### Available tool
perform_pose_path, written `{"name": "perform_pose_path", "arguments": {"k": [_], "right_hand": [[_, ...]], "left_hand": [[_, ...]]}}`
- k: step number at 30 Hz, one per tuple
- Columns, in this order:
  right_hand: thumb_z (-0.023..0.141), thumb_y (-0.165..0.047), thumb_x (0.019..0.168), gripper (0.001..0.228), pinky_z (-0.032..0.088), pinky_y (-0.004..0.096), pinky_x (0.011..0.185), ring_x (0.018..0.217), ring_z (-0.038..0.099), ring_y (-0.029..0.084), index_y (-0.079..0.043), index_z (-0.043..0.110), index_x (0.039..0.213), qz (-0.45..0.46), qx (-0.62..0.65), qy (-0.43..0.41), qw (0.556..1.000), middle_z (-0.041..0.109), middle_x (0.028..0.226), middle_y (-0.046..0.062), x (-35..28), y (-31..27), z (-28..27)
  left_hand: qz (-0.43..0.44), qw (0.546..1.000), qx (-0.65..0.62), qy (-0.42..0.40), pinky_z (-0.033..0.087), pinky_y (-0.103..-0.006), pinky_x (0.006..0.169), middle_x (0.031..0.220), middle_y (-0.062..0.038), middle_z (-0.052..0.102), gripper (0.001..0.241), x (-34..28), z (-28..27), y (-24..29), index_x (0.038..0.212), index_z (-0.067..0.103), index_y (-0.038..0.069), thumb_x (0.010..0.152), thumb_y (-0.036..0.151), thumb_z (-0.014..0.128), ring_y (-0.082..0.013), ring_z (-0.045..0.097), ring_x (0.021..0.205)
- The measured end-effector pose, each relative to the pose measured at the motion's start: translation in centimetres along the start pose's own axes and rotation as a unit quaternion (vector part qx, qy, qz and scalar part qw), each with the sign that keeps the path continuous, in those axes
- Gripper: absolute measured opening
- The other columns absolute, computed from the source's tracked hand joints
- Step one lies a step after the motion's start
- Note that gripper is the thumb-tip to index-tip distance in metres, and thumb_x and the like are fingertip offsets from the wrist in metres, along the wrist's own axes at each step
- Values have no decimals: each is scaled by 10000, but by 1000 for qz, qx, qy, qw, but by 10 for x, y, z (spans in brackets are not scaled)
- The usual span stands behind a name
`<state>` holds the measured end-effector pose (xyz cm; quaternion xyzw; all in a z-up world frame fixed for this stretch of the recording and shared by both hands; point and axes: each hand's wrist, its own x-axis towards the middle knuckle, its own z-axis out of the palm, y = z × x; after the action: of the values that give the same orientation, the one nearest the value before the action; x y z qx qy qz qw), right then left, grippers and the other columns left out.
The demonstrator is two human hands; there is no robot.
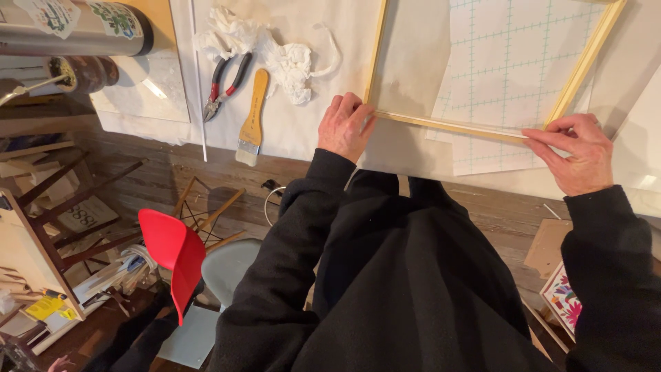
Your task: Cleaning a glass pane and cutting a plastic spacer for a picture frame.
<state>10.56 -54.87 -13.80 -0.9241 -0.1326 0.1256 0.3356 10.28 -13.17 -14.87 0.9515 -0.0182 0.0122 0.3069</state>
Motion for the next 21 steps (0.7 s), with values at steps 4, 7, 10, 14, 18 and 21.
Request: {"name": "perform_pose_path", "arguments": {"k": [4,7,10,14,18,21], "right_hand": [[862,-69,994,234,505,263,761,907,544,163,-158,798,1200,7,17,4,1000,587,998,29,3,-4,1],[857,-73,976,235,497,265,745,928,548,164,-159,798,1186,12,27,3,1000,588,1010,26,6,-8,0],[856,-79,955,236,490,269,728,941,553,161,-160,800,1170,19,30,1,999,574,998,23,5,-11,0],[854,-87,940,249,502,272,725,925,558,155,-157,796,1172,23,26,-3,999,566,996,24,5,-10,1],[852,-96,920,331,526,290,770,968,583,176,-145,783,1239,36,37,-2,999,566,1056,33,6,-16,-5],[847,-100,926,274,543,293,783,951,625,166,-135,779,1189,46,54,8,997,576,1109,55,6,-16,-8]], "left_hand": [[27,1000,9,-11,518,-377,772,945,-11,564,208,3,-2,-2,969,702,122,799,120,822,-240,581,913],[41,999,21,-19,511,-377,767,941,-10,560,195,5,-3,-3,963,698,126,809,134,818,-238,577,916],[53,997,39,-33,503,-384,775,947,-13,559,192,6,-4,-3,960,689,126,817,151,815,-243,574,934],[74,993,68,-56,500,-391,802,979,-30,559,206,9,-4,-5,968,672,116,810,149,801,-255,574,973],[85,991,81,-71,503,-391,801,979,-38,556,199,9,-3,-7,954,663,112,818,149,804,-255,574,967],[86,991,80,-67,500,-394,788,968,-35,557,197,10,-6,-7,952,667,114,815,143,805,-262,576,963]]}}
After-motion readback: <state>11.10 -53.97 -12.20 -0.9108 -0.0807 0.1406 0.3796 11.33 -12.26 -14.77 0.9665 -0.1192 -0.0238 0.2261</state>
